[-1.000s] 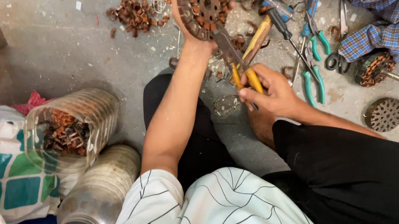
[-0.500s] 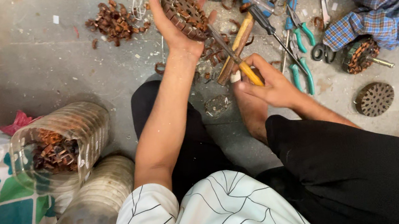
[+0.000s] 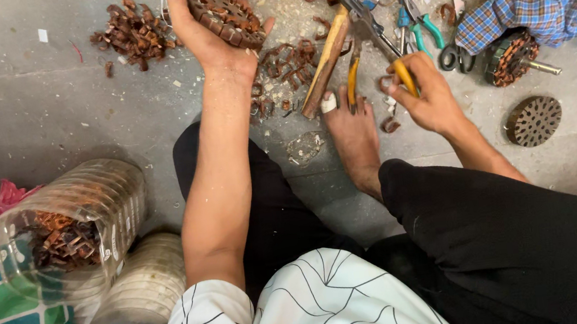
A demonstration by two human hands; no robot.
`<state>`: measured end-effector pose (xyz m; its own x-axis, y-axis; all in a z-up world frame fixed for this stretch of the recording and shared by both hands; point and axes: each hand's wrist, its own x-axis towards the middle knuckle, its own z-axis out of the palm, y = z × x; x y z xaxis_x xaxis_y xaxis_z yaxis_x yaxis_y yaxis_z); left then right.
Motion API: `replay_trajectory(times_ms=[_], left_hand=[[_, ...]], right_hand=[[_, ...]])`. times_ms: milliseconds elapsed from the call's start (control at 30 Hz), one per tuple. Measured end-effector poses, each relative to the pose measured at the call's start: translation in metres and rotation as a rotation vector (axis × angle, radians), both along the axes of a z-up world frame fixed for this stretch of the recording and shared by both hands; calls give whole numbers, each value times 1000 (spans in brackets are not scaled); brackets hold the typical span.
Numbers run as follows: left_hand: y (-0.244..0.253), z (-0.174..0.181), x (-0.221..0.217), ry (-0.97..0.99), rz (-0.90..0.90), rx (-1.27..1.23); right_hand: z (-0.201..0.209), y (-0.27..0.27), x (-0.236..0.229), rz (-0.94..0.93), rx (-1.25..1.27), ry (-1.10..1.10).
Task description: The person sits on the floor and uses pliers and a screwdriver to remove copper rings from a circular metal component. They place the removed rings into a plastic bottle and continue working on the component.
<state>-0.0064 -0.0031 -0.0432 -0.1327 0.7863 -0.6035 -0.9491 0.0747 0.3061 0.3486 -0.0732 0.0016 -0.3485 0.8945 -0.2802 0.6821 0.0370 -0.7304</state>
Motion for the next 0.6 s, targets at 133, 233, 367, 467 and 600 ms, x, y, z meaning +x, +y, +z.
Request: replay_trajectory(times_ms=[133,233,367,467,600], left_hand=[[-3,7,1,-44,-35,72],[-1,11,6,-108,-60,47],[-1,7,7,-155,-75,40],[-3,-2,8,-160,-50,-23],[-1,-11,10,-138,-35,-45]], right_hand=[[-6,8,6,57,209,-104],[6,11,2,60,325,-203],[33,18,-9,43,379,-156],[45,28,-12,124,345,-144],[31,56,-23,88,246,-179]])
